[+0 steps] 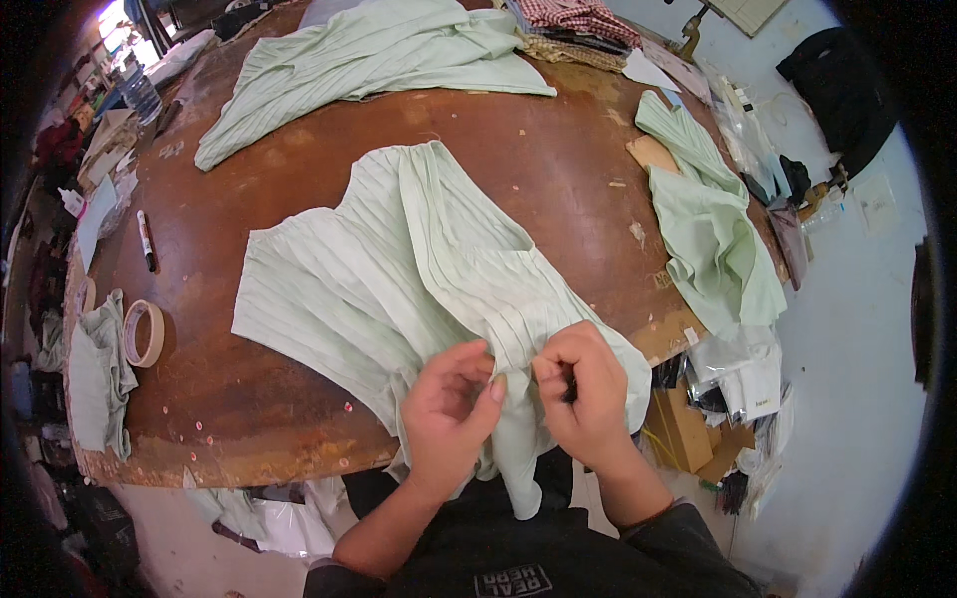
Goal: The person uses a small blade to cut along the pleats of a light green fabric laid on a wooden table. The hands hold the fabric steady while the blade is guided through the folds repeatedly.
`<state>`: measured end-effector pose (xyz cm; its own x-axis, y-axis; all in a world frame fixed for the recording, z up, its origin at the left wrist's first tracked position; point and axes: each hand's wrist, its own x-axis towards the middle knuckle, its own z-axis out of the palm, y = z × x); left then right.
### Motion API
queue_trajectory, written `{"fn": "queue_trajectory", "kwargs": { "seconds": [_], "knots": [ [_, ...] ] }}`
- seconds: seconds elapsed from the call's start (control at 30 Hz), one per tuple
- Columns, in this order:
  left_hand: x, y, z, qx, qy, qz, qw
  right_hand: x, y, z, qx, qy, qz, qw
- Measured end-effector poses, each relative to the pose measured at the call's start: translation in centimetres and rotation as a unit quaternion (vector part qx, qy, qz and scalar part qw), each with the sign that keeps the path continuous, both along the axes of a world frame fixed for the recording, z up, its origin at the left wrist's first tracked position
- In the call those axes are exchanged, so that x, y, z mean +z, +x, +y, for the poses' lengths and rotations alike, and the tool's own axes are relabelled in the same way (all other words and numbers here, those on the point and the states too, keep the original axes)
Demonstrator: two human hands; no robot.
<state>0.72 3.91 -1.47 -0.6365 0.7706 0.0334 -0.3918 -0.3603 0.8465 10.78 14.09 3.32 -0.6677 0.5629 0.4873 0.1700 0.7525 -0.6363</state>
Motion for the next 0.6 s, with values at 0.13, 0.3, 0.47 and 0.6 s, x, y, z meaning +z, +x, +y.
{"fn": "queue_trajectory", "kwargs": {
  "seconds": [0.13,0.3,0.47,0.6],
  "knots": [
    [-0.4,-0.4,-0.1,0.005,0.009,-0.006,1.000,0.3,-0.3,-0.1,-0.002,-0.019,0.013,1.000],
    [0.3,-0.5,-0.1,-0.012,0.020,-0.016,1.000,0.2,-0.8,-0.7,0.016,0.040,-0.033,0.999],
    [0.5,0.2,0.6,-0.006,-0.043,0.044,0.998,-0.1,0.1,0.6,0.043,0.119,-0.039,0.991],
    [0.2,-0.3,-0.2,0.009,-0.050,0.065,0.997,-0.4,-0.7,0.2,0.047,0.141,-0.062,0.987]
  ]
}}
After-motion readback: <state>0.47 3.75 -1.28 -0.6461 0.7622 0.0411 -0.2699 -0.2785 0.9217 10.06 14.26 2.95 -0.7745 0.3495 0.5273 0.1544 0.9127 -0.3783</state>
